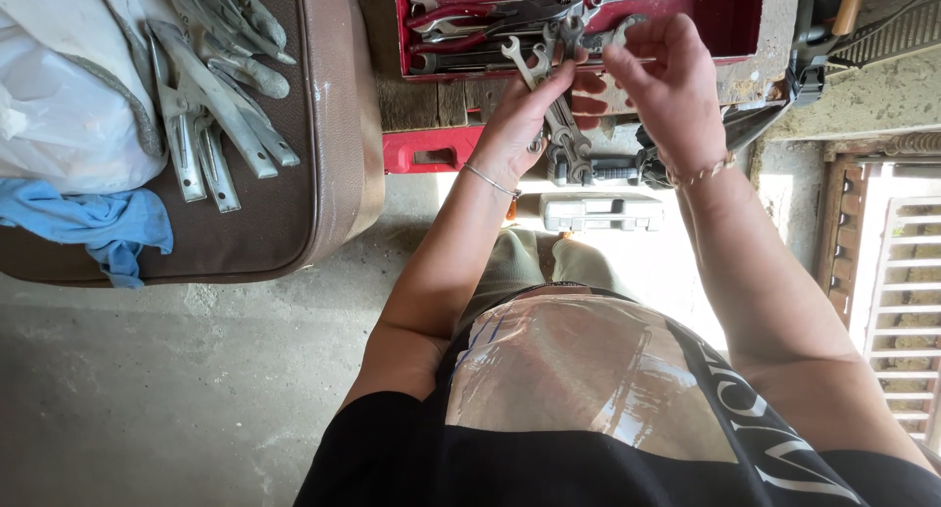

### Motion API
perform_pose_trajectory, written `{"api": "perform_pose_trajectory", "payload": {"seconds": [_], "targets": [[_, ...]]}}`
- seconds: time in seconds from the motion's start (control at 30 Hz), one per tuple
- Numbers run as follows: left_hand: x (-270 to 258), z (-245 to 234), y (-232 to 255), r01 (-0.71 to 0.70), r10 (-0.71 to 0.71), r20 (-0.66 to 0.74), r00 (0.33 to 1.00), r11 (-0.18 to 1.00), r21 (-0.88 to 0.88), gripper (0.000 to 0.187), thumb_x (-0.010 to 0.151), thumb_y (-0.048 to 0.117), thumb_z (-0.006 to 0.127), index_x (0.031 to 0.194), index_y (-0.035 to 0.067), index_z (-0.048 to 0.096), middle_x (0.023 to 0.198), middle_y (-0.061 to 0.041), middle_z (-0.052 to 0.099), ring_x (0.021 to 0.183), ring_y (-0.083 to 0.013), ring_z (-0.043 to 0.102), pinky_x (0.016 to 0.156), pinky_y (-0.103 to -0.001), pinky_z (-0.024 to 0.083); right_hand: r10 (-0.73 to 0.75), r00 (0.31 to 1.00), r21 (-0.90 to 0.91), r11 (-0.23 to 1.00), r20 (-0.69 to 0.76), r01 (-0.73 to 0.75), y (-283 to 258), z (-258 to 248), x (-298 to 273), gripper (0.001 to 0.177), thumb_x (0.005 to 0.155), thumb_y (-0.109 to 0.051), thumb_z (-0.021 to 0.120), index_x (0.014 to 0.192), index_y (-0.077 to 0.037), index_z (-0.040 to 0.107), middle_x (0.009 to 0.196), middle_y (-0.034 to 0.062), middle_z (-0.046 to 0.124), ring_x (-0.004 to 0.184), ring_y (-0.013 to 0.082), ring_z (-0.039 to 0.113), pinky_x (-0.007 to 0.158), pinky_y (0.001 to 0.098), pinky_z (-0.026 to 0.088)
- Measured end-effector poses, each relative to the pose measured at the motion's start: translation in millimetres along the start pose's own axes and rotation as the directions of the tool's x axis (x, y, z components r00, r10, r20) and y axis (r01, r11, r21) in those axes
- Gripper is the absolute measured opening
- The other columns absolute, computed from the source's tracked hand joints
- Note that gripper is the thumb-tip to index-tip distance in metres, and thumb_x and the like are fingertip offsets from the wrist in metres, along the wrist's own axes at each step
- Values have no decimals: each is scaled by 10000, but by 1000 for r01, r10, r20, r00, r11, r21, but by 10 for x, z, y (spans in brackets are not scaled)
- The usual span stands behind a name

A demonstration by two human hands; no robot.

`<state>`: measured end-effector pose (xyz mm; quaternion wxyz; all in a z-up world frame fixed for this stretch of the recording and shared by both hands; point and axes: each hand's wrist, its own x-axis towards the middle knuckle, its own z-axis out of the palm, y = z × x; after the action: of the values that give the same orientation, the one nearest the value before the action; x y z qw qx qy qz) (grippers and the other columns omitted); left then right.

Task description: Organizing and cleaning various wrenches and pliers inside a red metal toolbox.

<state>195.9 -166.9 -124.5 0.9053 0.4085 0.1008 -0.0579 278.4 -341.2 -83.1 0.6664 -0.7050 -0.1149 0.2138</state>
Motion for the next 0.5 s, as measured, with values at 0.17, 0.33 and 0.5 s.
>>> {"api": "perform_pose_trajectory", "payload": {"seconds": [0.17,0.33,0.5], "targets": [[125,-86,-93,-159,132,-172,976,975,-153,369,1045,263,626,1331,32,607,1060,-151,719,952,-270,759,857,-411,663,-218,965,-491,831,147,263,-252,179,-477,248,975,-131,820,1049,23,640,1005,83,747,877,126,733,756,258,602],[156,-34,-148,-236,206,-183,961,958,-162,399,1058,280,629,1351,11,593,1099,-151,711,1036,-294,745,897,-427,636,-24,995,-235,971,95,46,52,196,-430,115,1019,-83,736,1050,-2,661,929,48,740,808,78,693,712,222,573],[87,1,-151,-204,178,-184,967,970,-135,378,1070,294,610,1319,10,611,1106,-158,714,1075,-299,726,937,-443,641,-135,989,-111,986,-62,127,192,98,-314,79,1073,-57,724,1047,-17,662,955,25,735,843,58,689,762,205,580]]}}
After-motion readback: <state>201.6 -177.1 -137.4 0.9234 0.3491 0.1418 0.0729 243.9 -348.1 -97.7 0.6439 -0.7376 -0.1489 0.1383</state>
